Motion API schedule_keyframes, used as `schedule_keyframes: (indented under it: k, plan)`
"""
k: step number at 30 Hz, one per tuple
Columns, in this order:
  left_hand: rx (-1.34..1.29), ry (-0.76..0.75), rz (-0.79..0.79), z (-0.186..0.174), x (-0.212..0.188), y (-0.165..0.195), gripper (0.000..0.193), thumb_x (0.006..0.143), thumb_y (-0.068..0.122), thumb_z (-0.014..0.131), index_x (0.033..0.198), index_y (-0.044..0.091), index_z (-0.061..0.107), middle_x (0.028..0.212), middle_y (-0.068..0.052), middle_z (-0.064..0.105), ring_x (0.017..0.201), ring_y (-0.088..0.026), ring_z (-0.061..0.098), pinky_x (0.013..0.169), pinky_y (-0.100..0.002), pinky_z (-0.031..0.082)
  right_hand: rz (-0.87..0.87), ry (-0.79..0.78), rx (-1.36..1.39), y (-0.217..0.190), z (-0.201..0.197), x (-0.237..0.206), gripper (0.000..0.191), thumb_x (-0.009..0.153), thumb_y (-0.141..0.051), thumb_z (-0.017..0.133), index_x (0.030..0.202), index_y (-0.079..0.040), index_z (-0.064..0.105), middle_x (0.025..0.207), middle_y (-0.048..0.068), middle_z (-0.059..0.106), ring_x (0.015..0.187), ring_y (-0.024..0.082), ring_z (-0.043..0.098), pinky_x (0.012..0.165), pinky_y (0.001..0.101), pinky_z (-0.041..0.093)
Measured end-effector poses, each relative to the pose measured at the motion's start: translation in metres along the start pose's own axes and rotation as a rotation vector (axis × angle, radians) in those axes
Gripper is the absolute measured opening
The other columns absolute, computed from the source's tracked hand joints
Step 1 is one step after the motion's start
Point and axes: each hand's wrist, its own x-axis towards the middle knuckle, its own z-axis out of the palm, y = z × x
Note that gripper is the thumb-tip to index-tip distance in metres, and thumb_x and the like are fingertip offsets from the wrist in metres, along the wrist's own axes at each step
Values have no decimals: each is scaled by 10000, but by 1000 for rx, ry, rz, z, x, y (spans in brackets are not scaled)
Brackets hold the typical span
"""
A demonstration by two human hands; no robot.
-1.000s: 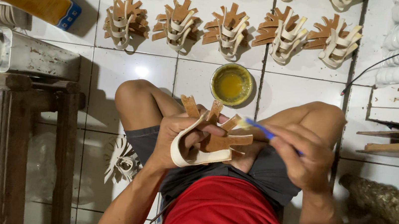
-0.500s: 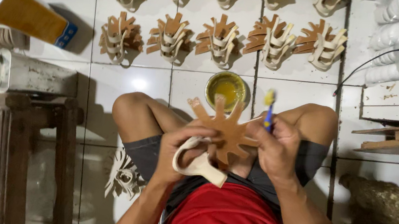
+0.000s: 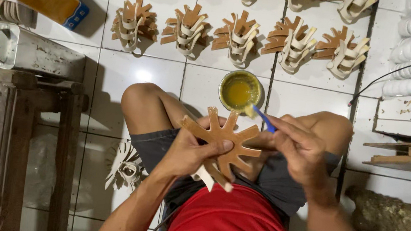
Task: The person sits on the floor and repeatedly applies a yellow liquid to star-shaped wooden pieces using a small brush. They dip the brush into a bowl, coat the pieces, and place them among many similar items arranged on the floor.
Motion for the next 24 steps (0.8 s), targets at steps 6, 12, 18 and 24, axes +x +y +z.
schedule_keyframes:
  k: [6, 12, 18, 24]
  plan:
    - [128, -76, 53, 0, -5, 33, 464, 875, 124, 777, 1288, 5, 602, 1048, -52, 717, 955, -122, 691, 830, -281, 592, -138, -150, -364, -6, -23, 9, 212, 975, -43, 644, 1152, 37, 730, 866, 102, 749, 721, 140, 713, 585, 239, 559]
    - [167, -47, -16, 0, -5, 36, 443, 850, 117, 777, 1256, -2, 645, 997, -67, 758, 909, -127, 720, 804, -284, 609, -165, -72, -369, -11, -22, 17, 174, 1031, -7, 596, 1139, 32, 726, 899, 108, 757, 715, 139, 735, 598, 238, 541]
    - [190, -62, 28, -2, -4, 32, 434, 848, 118, 801, 1237, -26, 674, 981, -69, 747, 900, -117, 698, 814, -291, 595, -80, -82, -293, 2, -11, 18, 191, 1011, -11, 593, 1130, 36, 734, 798, 105, 747, 584, 96, 685, 478, 228, 501]
    - [30, 19, 44, -14, -8, 11, 474, 818, 49, 817, 1266, -14, 676, 980, -68, 715, 867, -116, 676, 749, -277, 574, 288, 10, -611, 34, 3, 51, 267, 1000, -144, 659, 1231, -48, 753, 855, 185, 678, 702, 268, 643, 632, 403, 515]
